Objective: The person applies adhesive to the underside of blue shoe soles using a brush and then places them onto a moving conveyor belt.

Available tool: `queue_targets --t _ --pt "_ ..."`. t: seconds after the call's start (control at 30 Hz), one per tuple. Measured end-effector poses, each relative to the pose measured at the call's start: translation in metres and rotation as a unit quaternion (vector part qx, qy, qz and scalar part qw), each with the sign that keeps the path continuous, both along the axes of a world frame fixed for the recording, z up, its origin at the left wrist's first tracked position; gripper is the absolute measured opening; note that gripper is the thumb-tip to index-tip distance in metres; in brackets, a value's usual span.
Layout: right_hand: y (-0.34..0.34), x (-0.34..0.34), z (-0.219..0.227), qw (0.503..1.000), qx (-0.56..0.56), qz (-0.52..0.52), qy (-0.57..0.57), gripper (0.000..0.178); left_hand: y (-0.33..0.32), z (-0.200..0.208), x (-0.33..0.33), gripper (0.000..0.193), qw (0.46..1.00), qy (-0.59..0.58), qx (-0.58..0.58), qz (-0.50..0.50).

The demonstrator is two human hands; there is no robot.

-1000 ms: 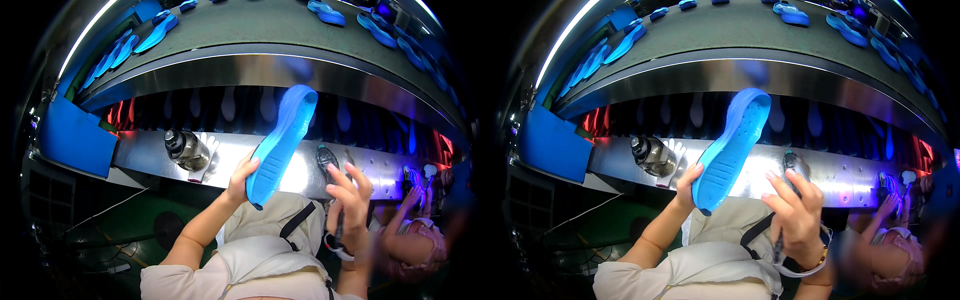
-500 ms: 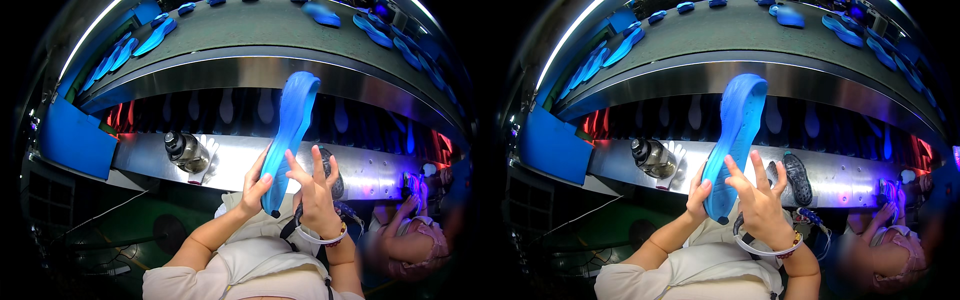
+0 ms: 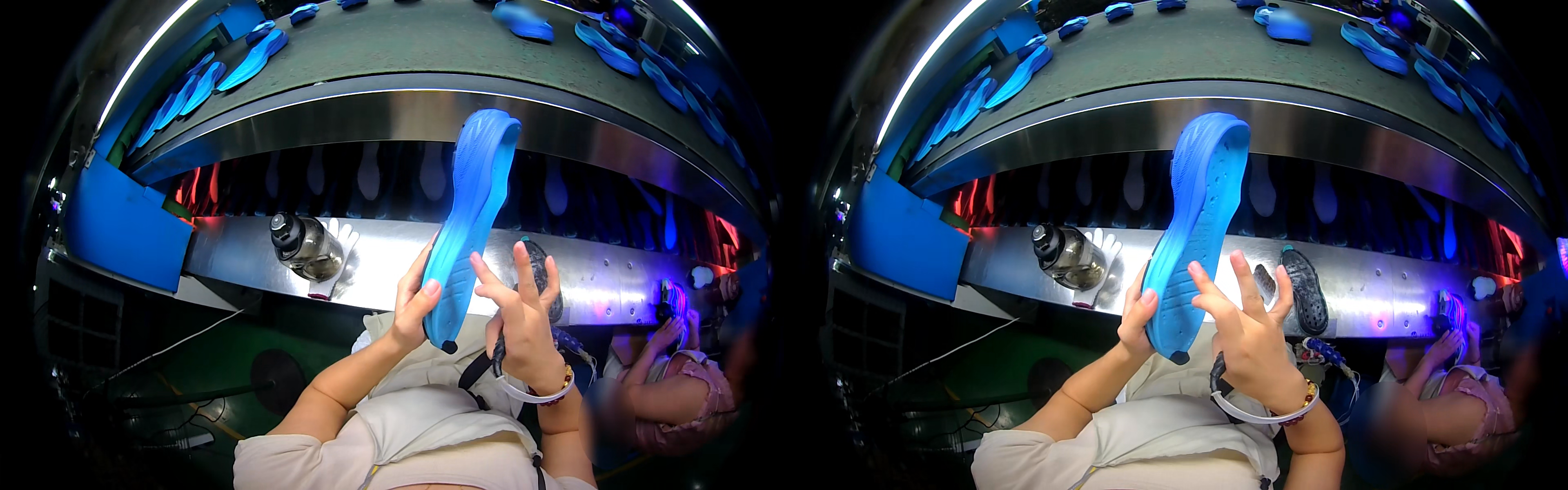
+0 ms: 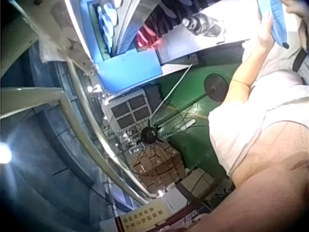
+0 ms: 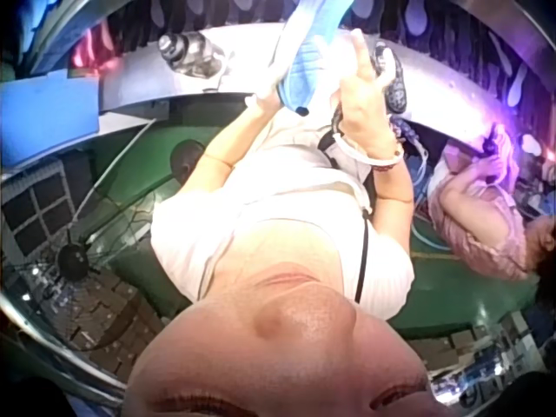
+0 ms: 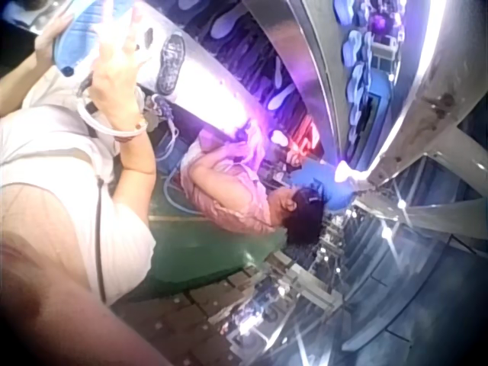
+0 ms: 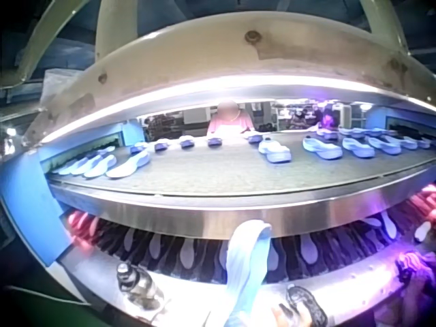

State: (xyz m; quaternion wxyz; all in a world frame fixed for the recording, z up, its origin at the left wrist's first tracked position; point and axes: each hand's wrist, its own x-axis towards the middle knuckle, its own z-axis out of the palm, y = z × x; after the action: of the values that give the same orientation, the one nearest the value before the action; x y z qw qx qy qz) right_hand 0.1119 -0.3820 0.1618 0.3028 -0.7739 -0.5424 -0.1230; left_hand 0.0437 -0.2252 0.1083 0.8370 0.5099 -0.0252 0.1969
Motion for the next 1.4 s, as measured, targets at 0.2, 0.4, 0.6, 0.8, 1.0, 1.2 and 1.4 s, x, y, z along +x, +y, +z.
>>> queue_targets --t 0.2,0.4,0.6,0.8,1.0,1.2,1.4 --pt "-0.024 0.011 0.003 0.998 0.041 -0.053 -0.008 0.039 0.009 0.004 -0.002 0.064 0.997 0.021 -0.073 -0.001" --pt "-0.049 0.032 -0.002 0.981 0.057 -0.181 -0.047 0.042 0.061 0.047 0.012 0.061 0.995 -0.029 -0.092 -0.014" --pt "-0.050 0.046 -0.017 0.986 0.049 -0.158 0.012 0.042 0.163 0.122 0.107 0.074 0.938 -0.194 -0.271 -0.090" --pt "-0.064 0.064 -0.034 0.980 0.040 -0.192 0.024 0.041 0.137 0.146 0.236 0.085 0.951 -0.035 -0.306 0.029" --pt "-0.068 0.081 -0.042 0.986 0.001 -0.157 0.054 0.039 0.059 0.177 0.348 0.078 0.920 0.077 0.340 0.177" --pt "-0.073 0.077 -0.056 0.984 -0.017 -0.148 0.102 0.041 0.073 0.150 0.430 0.069 0.662 0.030 0.677 0.321" --pt "-0.072 0.078 -0.056 0.983 -0.001 -0.149 0.110 0.042 0.077 0.150 0.420 0.026 0.473 0.071 0.820 0.314"
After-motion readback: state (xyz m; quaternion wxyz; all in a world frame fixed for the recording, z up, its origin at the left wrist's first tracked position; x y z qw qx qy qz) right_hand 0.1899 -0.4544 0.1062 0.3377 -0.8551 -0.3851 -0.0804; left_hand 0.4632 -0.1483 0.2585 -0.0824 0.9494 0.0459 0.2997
